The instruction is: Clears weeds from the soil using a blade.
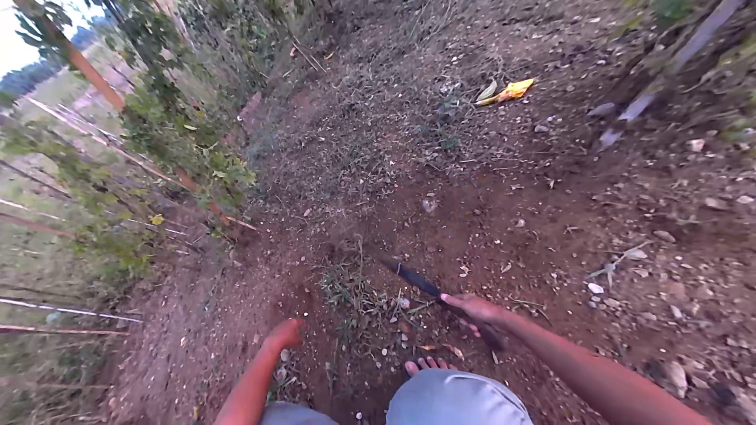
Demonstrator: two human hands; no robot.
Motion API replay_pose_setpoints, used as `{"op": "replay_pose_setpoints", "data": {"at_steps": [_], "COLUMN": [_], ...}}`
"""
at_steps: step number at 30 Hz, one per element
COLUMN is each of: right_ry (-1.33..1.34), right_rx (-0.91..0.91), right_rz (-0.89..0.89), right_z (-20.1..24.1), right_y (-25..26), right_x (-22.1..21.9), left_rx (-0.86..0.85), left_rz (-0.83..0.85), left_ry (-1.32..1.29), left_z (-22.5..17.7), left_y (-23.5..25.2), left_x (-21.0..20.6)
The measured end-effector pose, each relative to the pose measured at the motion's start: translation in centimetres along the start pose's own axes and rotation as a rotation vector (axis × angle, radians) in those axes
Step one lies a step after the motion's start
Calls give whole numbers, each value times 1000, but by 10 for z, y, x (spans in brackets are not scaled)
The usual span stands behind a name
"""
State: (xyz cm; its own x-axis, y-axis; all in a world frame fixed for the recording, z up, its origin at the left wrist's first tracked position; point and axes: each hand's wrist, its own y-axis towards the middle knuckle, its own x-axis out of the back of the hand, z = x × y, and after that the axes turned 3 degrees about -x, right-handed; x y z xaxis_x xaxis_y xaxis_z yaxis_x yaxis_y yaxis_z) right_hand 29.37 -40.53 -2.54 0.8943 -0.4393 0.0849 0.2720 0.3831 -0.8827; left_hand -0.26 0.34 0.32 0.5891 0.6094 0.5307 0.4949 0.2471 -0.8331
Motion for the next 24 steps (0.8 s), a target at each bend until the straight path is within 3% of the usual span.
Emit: {"op": "replay_pose_setpoints", "data": {"at_steps": [4,9,12,16,20,24], "right_ry": [209,753,509,268,508,861], "right_rx": [101,192,117,-56,28,165], "right_rz": [-93,-285,-210,-125,-195,-262], "right_z": [9,33,2,-9,11,23], "right_y": [-19,-11,-1,-22,-36,-11], "right_x": [19,-21,-37,0,31,-10], "left_rx": [-3,52,85,52,9,21], "left_rz": [-11,-6,8,15,-3,9], "left_ry": [-26,-16,4,34,-2,3], "left_z": [9,21,16,4,2,12], "left_y": [-3,-5,-5,-2,-3,0], "left_x": [-1,-6,-6,-1,0,-2]}}
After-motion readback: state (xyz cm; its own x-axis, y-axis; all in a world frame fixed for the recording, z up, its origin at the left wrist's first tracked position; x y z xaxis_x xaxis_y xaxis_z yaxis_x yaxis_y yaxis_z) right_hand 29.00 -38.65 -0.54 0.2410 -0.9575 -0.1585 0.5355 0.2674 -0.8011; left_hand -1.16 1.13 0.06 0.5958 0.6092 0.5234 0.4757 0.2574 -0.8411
